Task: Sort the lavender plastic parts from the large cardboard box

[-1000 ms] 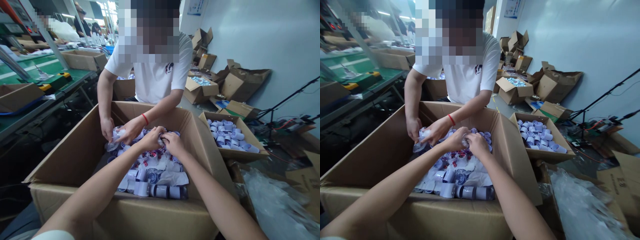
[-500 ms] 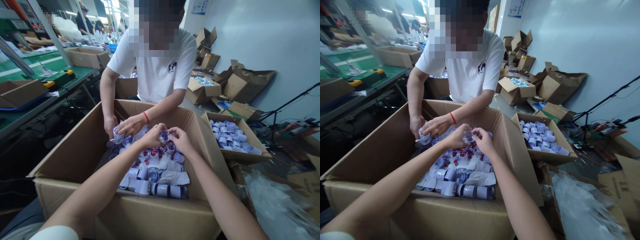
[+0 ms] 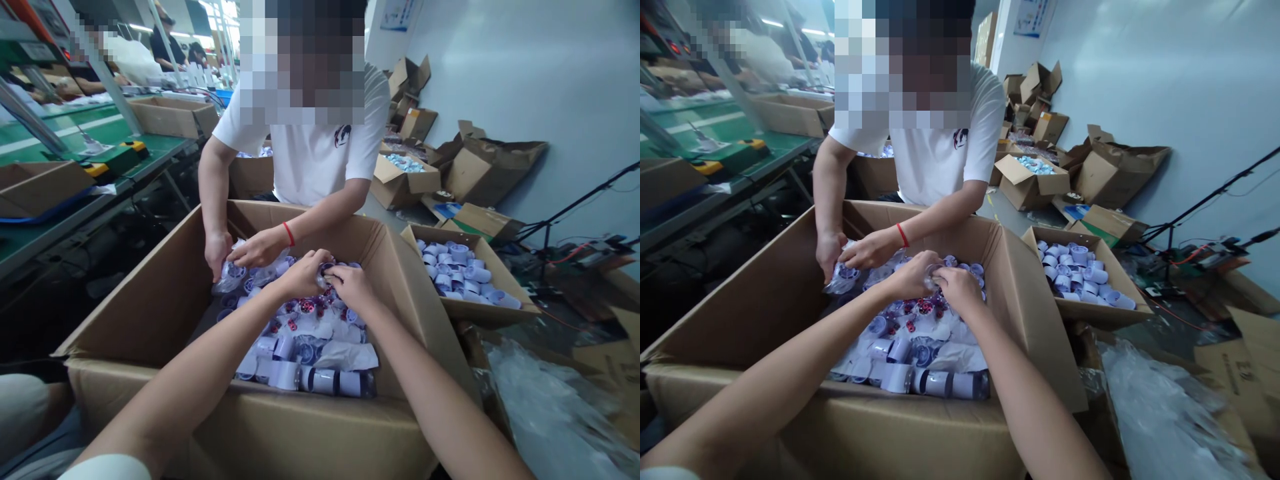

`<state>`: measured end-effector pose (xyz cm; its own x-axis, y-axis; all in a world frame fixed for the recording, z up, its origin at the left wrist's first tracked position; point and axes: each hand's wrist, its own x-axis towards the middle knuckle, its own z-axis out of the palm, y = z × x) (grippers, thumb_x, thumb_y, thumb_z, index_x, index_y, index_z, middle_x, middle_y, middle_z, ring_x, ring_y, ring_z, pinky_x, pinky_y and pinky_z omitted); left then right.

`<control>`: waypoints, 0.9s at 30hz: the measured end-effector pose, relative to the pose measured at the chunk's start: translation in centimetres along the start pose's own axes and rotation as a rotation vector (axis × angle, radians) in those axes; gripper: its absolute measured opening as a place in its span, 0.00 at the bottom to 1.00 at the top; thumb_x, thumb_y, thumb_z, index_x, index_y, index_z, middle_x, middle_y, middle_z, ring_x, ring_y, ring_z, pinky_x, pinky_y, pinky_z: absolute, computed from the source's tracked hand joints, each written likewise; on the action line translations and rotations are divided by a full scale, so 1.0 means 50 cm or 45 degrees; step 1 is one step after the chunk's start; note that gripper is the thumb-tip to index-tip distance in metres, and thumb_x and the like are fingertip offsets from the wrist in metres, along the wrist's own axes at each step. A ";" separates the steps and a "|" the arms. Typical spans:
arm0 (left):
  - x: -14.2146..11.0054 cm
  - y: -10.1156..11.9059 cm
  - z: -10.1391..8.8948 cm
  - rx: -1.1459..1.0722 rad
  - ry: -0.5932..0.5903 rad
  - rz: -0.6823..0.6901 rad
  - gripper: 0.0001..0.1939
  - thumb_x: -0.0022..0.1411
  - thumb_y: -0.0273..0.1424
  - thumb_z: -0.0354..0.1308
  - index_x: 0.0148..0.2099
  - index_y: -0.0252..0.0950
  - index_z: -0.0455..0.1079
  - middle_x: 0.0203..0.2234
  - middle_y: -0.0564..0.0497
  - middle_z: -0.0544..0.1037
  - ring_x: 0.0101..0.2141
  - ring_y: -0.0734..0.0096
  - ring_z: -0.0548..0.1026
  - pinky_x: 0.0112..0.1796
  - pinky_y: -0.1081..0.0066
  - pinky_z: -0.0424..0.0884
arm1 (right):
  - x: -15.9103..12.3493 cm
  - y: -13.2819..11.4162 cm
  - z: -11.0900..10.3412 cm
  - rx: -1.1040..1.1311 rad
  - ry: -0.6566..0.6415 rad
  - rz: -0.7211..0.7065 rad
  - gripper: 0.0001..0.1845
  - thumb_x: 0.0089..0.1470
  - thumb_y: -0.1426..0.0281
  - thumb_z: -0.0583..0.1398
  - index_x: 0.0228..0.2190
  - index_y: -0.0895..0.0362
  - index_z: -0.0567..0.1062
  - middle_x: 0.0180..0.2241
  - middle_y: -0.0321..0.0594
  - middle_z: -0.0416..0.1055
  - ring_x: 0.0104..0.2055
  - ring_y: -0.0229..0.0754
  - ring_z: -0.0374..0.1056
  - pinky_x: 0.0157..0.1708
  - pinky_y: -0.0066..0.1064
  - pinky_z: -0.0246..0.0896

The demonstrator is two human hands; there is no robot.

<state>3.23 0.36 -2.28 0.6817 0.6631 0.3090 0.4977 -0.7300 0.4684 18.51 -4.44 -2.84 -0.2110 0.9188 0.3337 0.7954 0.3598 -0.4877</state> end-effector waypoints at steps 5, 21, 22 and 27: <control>0.002 0.002 -0.001 -0.029 0.006 -0.007 0.21 0.43 0.25 0.58 0.43 0.37 0.61 0.37 0.49 0.70 0.40 0.61 0.70 0.42 0.64 0.68 | -0.003 -0.013 -0.002 -0.130 0.029 -0.041 0.13 0.54 0.76 0.54 0.35 0.54 0.78 0.36 0.43 0.77 0.40 0.45 0.71 0.40 0.33 0.61; 0.001 -0.002 -0.006 0.009 0.030 0.005 0.20 0.47 0.28 0.58 0.44 0.37 0.59 0.39 0.48 0.70 0.41 0.60 0.68 0.42 0.63 0.68 | -0.007 -0.017 -0.003 0.011 0.116 -0.022 0.18 0.55 0.76 0.53 0.41 0.51 0.77 0.41 0.42 0.77 0.42 0.46 0.71 0.43 0.35 0.62; 0.001 -0.004 -0.004 0.012 0.039 0.010 0.20 0.47 0.28 0.58 0.44 0.38 0.59 0.39 0.48 0.70 0.41 0.60 0.68 0.42 0.63 0.68 | -0.007 -0.018 -0.003 0.005 0.115 -0.017 0.17 0.55 0.77 0.53 0.41 0.51 0.77 0.40 0.42 0.77 0.42 0.47 0.71 0.42 0.36 0.62; 0.001 -0.007 -0.002 0.013 0.049 0.051 0.18 0.48 0.27 0.57 0.44 0.38 0.59 0.39 0.48 0.70 0.42 0.61 0.68 0.43 0.63 0.68 | -0.008 -0.023 -0.002 -0.029 0.166 0.003 0.14 0.54 0.77 0.54 0.34 0.53 0.78 0.35 0.42 0.75 0.39 0.46 0.68 0.40 0.35 0.60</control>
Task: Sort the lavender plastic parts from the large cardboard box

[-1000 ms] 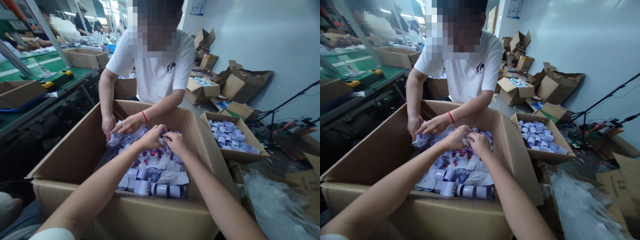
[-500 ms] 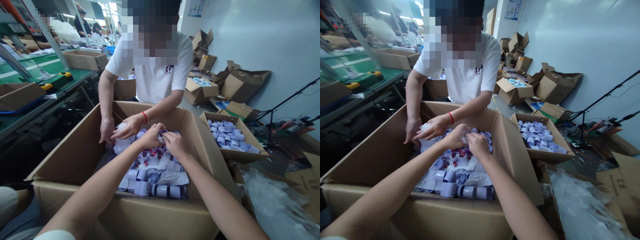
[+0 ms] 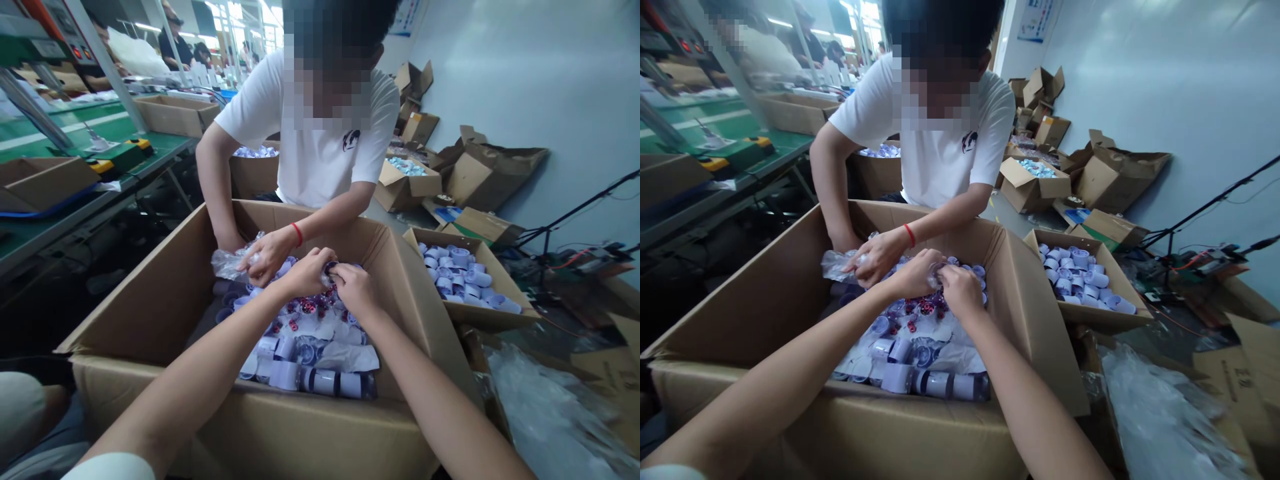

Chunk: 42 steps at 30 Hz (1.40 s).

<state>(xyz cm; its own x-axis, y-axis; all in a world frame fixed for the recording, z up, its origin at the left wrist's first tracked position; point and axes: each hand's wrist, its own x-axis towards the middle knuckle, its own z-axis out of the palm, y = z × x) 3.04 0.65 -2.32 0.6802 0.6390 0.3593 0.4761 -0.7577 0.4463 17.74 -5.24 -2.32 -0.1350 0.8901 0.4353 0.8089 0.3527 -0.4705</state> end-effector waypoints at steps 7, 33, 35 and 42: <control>0.000 0.024 -0.007 0.006 -0.082 -0.030 0.19 0.48 0.25 0.57 0.44 0.39 0.59 0.38 0.48 0.70 0.42 0.60 0.68 0.42 0.64 0.69 | 0.000 0.008 0.010 0.174 0.233 0.133 0.06 0.47 0.75 0.58 0.23 0.55 0.75 0.31 0.41 0.63 0.35 0.44 0.63 0.38 0.35 0.61; -0.005 0.040 -0.044 -0.255 -0.114 -0.066 0.27 0.51 0.29 0.62 0.53 0.37 0.61 0.45 0.46 0.75 0.44 0.61 0.74 0.44 0.65 0.69 | 0.012 0.011 0.003 1.713 -0.098 0.716 0.19 0.35 0.68 0.66 0.35 0.54 0.76 0.36 0.38 0.75 0.40 0.44 0.70 0.37 0.35 0.67; -0.008 0.045 -0.043 -0.237 -0.130 -0.075 0.25 0.50 0.28 0.62 0.51 0.36 0.62 0.42 0.46 0.76 0.41 0.62 0.75 0.41 0.66 0.69 | 0.010 0.011 0.005 1.559 -0.066 0.695 0.19 0.33 0.69 0.65 0.34 0.55 0.76 0.34 0.37 0.76 0.39 0.43 0.69 0.38 0.34 0.65; -0.019 0.059 -0.037 -0.204 -0.080 -0.045 0.26 0.48 0.23 0.59 0.52 0.35 0.64 0.46 0.42 0.76 0.44 0.59 0.75 0.45 0.63 0.70 | 0.009 0.011 -0.008 1.273 -0.046 0.512 0.14 0.34 0.69 0.64 0.30 0.56 0.77 0.29 0.35 0.76 0.36 0.41 0.69 0.40 0.32 0.63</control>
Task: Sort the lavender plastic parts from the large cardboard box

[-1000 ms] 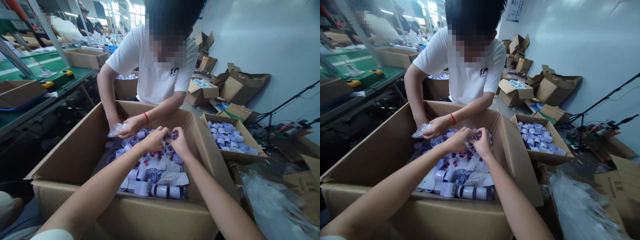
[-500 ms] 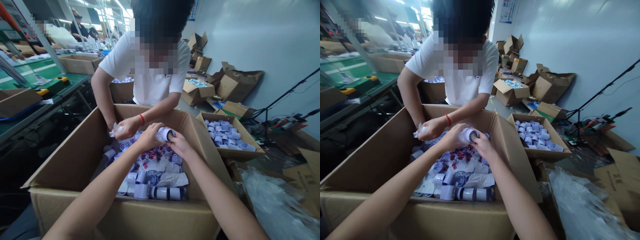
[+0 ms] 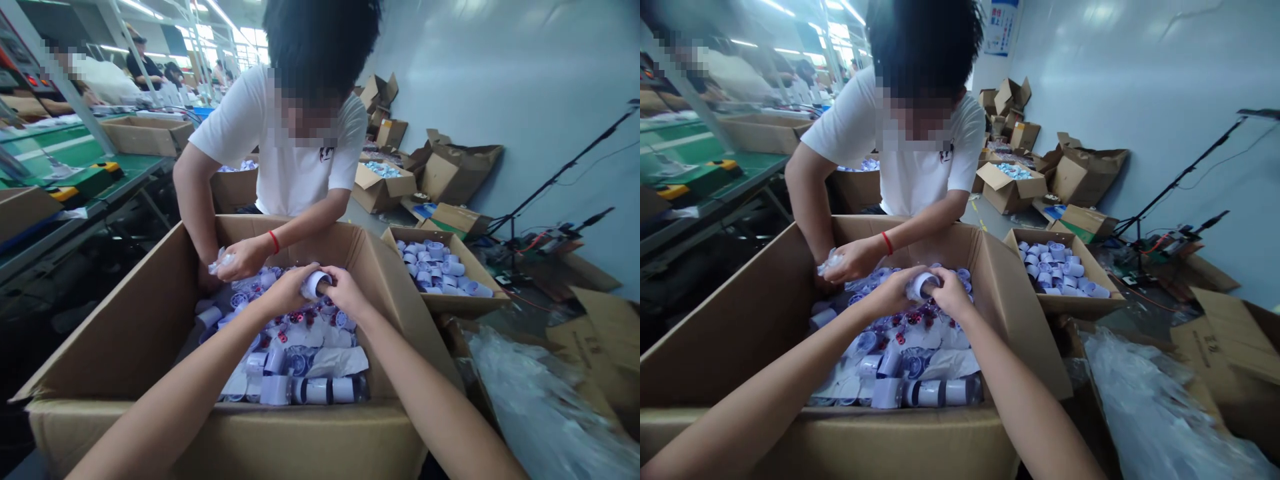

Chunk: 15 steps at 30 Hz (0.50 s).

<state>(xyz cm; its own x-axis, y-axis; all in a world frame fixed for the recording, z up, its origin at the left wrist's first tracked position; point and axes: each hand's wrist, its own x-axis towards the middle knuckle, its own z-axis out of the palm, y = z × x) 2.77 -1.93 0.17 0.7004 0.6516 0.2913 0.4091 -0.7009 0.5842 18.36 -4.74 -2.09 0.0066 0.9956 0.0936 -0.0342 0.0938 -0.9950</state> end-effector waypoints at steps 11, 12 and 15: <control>-0.004 -0.002 -0.005 0.155 0.002 -0.055 0.29 0.45 0.24 0.60 0.53 0.34 0.66 0.48 0.41 0.76 0.48 0.55 0.74 0.49 0.59 0.70 | 0.007 0.025 0.015 0.464 0.027 0.367 0.20 0.24 0.68 0.70 0.28 0.55 0.80 0.27 0.36 0.76 0.34 0.43 0.70 0.34 0.34 0.64; -0.003 -0.003 -0.005 0.173 0.007 -0.058 0.29 0.45 0.23 0.59 0.53 0.34 0.66 0.48 0.41 0.76 0.48 0.55 0.74 0.49 0.60 0.70 | 0.009 0.024 0.014 0.470 0.017 0.374 0.21 0.24 0.68 0.70 0.29 0.55 0.80 0.28 0.36 0.76 0.34 0.44 0.70 0.34 0.35 0.64; 0.004 -0.004 -0.001 0.198 0.041 -0.048 0.30 0.45 0.24 0.59 0.54 0.34 0.65 0.48 0.41 0.76 0.48 0.55 0.75 0.48 0.60 0.71 | 0.018 0.017 0.005 0.390 0.049 0.338 0.21 0.22 0.68 0.71 0.27 0.55 0.80 0.27 0.35 0.75 0.33 0.43 0.69 0.34 0.35 0.62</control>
<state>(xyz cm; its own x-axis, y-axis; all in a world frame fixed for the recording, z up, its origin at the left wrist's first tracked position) 2.81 -1.66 0.15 0.6647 0.6855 0.2972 0.5219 -0.7106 0.4718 18.09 -3.77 -2.84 -0.0051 0.9850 -0.1727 -0.3358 -0.1643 -0.9275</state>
